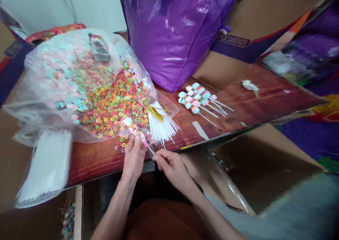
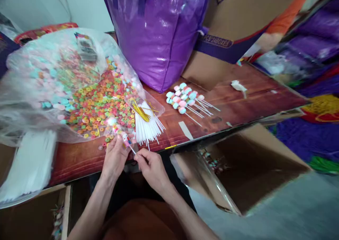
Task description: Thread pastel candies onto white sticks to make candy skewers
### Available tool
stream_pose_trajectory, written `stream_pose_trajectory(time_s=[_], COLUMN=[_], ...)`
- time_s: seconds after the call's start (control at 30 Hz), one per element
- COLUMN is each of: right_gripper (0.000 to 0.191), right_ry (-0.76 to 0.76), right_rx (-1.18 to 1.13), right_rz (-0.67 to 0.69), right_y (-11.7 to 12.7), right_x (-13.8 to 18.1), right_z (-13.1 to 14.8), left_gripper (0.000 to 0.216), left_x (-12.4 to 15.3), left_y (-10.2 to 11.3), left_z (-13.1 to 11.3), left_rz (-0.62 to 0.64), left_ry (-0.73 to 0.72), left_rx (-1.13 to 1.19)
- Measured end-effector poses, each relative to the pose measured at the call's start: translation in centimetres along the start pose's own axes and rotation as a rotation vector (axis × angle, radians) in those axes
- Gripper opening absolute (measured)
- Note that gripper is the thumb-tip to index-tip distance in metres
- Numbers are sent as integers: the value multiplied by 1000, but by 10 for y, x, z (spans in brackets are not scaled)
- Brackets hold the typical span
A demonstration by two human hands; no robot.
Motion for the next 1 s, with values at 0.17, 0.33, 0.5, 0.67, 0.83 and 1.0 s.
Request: stream_pose_trajectory(time_s=[0.17, 0.33, 0.5, 0.67, 0.83, 1.0], right_gripper=[33, 33, 28, 35, 38, 30], right_ry=[43, 60, 70, -6, -130, 190], right_rx=[-8, -30, -87, -425, -622, 235], right_rz=[-50, -53, -23, -29, 334, 400], right_y=[-12, -18, -21, -31, -47, -12], right_x=[-6, -7, -12, -26, -36, -63], right_z=[5, 11, 16, 20, 38, 73], left_gripper=[34, 33, 31, 28, 28, 21], left_x=[6, 11, 15, 19, 19, 13], left_y=[2, 3, 3, 2, 5, 6], left_z=[7, 4, -2, -12, -33, -50], left_rz=[-14, 40, 5, 48, 263, 169], left_ry=[39, 44, -19, -65, 19, -182], left_rx=[-101, -190, -157, -148, -93, 2])
Point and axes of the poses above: each hand's wrist, its own x-axis away from the middle knuckle, its own y-axis out of the back of the hand, z = x × y, the point moved 6 cm from there along -x, towards the middle knuckle
